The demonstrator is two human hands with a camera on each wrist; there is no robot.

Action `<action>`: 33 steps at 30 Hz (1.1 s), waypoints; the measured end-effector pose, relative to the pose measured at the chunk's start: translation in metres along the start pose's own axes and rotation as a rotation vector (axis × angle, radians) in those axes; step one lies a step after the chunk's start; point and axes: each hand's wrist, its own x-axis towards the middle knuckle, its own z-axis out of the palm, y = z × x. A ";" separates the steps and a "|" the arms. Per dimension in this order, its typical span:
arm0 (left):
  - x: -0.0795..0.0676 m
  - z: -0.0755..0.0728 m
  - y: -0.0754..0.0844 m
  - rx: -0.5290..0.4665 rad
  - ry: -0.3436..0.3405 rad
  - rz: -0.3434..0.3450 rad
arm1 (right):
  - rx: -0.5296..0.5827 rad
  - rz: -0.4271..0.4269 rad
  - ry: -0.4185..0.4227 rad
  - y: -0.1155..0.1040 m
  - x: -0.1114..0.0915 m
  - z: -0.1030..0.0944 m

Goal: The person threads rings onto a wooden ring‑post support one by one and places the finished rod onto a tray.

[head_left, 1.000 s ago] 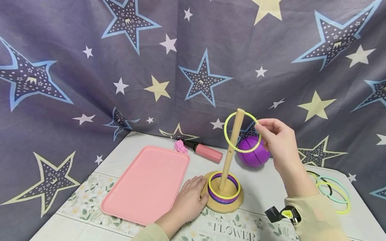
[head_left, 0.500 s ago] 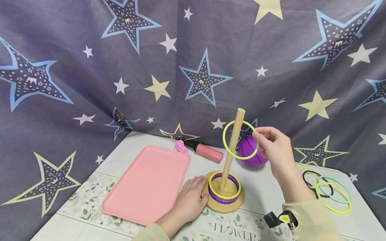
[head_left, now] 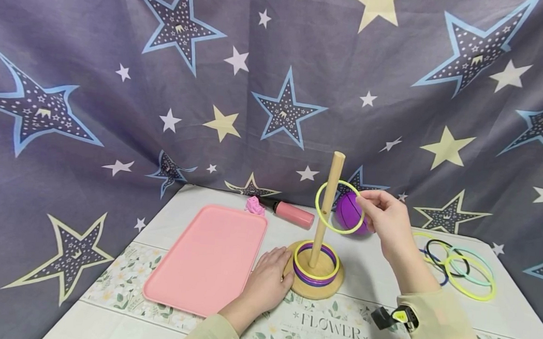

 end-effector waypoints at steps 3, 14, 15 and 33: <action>-0.001 0.001 0.000 -0.004 0.012 0.010 | 0.010 0.014 0.003 0.005 -0.001 -0.001; 0.000 -0.001 0.001 0.010 -0.017 -0.014 | 0.015 0.046 0.016 0.018 -0.008 -0.005; 0.000 -0.001 0.002 0.010 -0.017 -0.014 | 0.017 0.048 0.014 0.019 -0.008 -0.005; 0.001 0.001 -0.001 0.022 -0.020 -0.015 | 0.021 0.100 -0.008 0.042 -0.013 0.003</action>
